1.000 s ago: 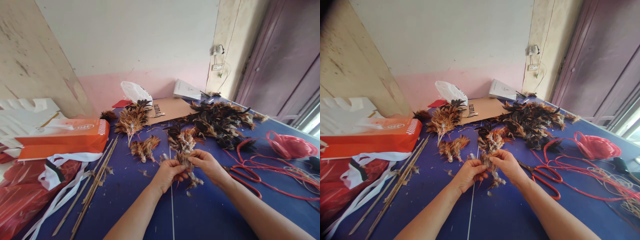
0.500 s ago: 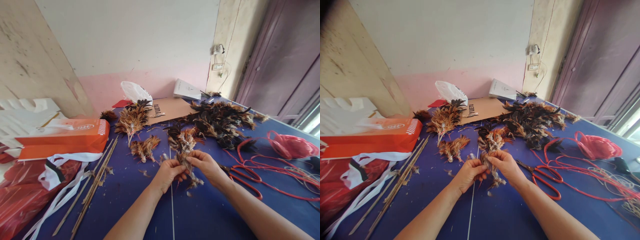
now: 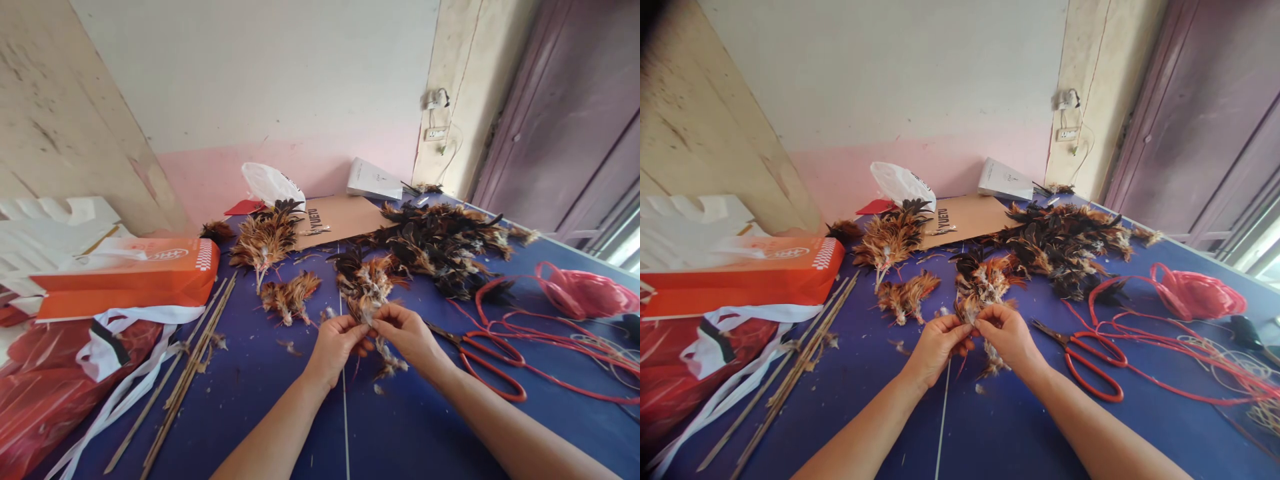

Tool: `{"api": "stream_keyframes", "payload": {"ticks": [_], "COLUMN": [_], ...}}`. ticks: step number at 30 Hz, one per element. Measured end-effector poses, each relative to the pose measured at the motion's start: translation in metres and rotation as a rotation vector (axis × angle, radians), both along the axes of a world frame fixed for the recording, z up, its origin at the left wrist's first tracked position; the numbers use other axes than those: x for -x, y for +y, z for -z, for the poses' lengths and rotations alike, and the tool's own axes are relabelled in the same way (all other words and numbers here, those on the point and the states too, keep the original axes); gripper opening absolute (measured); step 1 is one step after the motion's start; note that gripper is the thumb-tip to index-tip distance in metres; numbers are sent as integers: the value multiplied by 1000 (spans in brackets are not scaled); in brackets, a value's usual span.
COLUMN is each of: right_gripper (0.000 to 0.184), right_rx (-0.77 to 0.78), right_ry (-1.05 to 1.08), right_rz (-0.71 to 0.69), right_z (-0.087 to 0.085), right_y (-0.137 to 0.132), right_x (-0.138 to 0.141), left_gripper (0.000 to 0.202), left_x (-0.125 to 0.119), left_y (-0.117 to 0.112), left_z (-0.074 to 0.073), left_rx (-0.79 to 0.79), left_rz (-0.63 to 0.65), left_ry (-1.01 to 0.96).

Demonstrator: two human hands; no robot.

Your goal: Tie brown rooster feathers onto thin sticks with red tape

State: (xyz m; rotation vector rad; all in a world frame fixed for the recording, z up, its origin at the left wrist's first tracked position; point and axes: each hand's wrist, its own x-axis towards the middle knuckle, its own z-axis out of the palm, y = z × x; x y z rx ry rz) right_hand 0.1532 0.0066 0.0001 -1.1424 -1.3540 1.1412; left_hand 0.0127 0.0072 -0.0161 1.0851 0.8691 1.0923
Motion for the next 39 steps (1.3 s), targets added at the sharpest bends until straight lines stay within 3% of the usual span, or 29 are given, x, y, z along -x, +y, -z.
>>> {"api": "stream_keyframes", "payload": {"ticks": [7,17,22,27,33,39], "right_gripper": [14,12,9,12,13,17], "right_rx": [-59,-153,-312,-446,-334,-189], "right_ry": [-50,-265,-456,-500,-351,-214], "right_rz": [-27,30,79,-3,42,-2], "right_z": [-1,15,9,7,7,6], "right_y": [-1,5,1,0,4,4], "right_x": [-1,-1,-3,-7,-8,-7], "left_gripper": [25,21,22,22,23,22], "left_x": [0,-1,-1,0,2,-1], "left_y": [1,1,1,3,4,-2], "left_z": [0,2,3,5,-1,-5], "left_rx": [22,53,91,112,7,-50], "left_rz": [-63,-63,-27,-64,-122,-7], "left_ry": [-21,-19,-17,-8,43,104]}}
